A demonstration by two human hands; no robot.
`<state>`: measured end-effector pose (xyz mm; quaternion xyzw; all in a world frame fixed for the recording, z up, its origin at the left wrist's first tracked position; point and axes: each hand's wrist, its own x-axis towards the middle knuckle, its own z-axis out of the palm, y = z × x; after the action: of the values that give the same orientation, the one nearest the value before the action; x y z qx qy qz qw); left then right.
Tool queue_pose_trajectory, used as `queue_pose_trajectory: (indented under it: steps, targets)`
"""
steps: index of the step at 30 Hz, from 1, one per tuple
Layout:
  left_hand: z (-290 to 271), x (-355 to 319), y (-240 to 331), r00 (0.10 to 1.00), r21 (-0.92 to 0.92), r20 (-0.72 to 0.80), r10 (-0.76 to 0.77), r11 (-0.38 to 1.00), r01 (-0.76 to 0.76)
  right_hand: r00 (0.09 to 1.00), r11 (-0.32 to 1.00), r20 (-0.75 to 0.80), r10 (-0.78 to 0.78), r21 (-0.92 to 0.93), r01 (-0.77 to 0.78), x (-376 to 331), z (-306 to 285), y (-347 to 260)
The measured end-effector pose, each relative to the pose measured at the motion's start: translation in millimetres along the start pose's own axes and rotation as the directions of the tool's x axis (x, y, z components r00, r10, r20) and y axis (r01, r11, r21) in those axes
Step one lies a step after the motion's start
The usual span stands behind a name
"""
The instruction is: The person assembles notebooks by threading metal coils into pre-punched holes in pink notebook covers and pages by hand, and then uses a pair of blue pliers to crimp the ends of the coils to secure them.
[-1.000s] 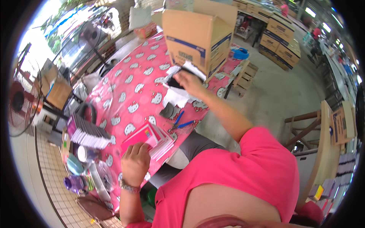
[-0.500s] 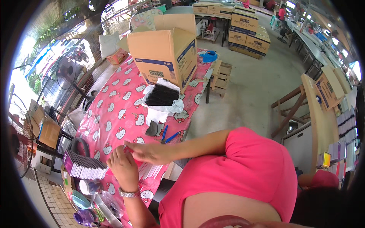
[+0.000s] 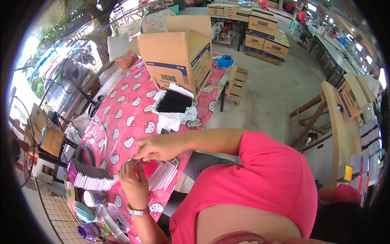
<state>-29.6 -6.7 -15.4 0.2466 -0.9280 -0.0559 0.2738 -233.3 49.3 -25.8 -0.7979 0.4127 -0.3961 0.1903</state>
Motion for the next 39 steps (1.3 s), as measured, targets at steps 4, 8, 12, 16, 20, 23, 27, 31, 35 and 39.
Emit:
queue_pose_trajectory:
  steps: [4, 8, 12, 16, 20, 23, 27, 31, 35, 39]
  targets:
    - [4, 3, 2, 0.998, -0.026, -0.055, 0.027, 0.999, -0.029, 0.996, 0.996, -0.084, -0.036, 0.080, 0.043, 3, -3, 5]
    - [3, 7, 5, 1.000, -0.023, -0.029, -0.011, 1.000, 0.010, 0.985, 0.984, -0.022, 0.172, 0.039, -0.171, 2, -11, -1]
    - [0, 5, 5, 0.999, 0.031, -0.042, 0.016, 0.999, -0.015, 1.000, 0.995, -0.001, -0.017, -0.099, 0.017, 6, -13, -4]
    - [1, 3, -2, 1.000, 0.018, -0.015, 0.004, 1.000, -0.004, 0.994, 1.000, 0.109, 0.017, 0.003, -0.018, 8, -7, 20]
    - [-5, 6, 10, 1.000, 0.032, -0.003, 0.019, 0.999, -0.019, 0.994, 0.996, 0.113, 0.015, -0.091, -0.004, 6, -28, 0]
    - [-6, 4, 12, 1.000, 0.024, 0.016, 0.003, 1.000, -0.004, 0.964, 0.975, 0.178, 0.198, 0.069, -0.213, 13, -39, -14]
    - [-5, 1, 8, 1.000, 0.038, -0.016, 0.004, 0.999, -0.004, 0.988, 0.989, 0.145, -0.045, -0.134, 0.065, 14, -29, -12]
    - [-1, 1, 10, 0.996, -0.003, -0.083, -0.018, 1.000, 0.018, 0.841, 0.601, 0.302, 0.448, 0.595, -0.534, 31, -30, 42]
    - [-3, 9, 4, 0.999, 0.044, 0.002, -0.035, 0.998, 0.035, 0.746, 0.686, -0.131, 0.653, -0.314, -0.656, -11, 61, 246]
    - [-2, 0, 3, 0.995, -0.022, -0.038, -0.097, 0.995, 0.096, 0.831, 0.583, -0.194, 0.521, -0.631, -0.512, -64, 123, 252]
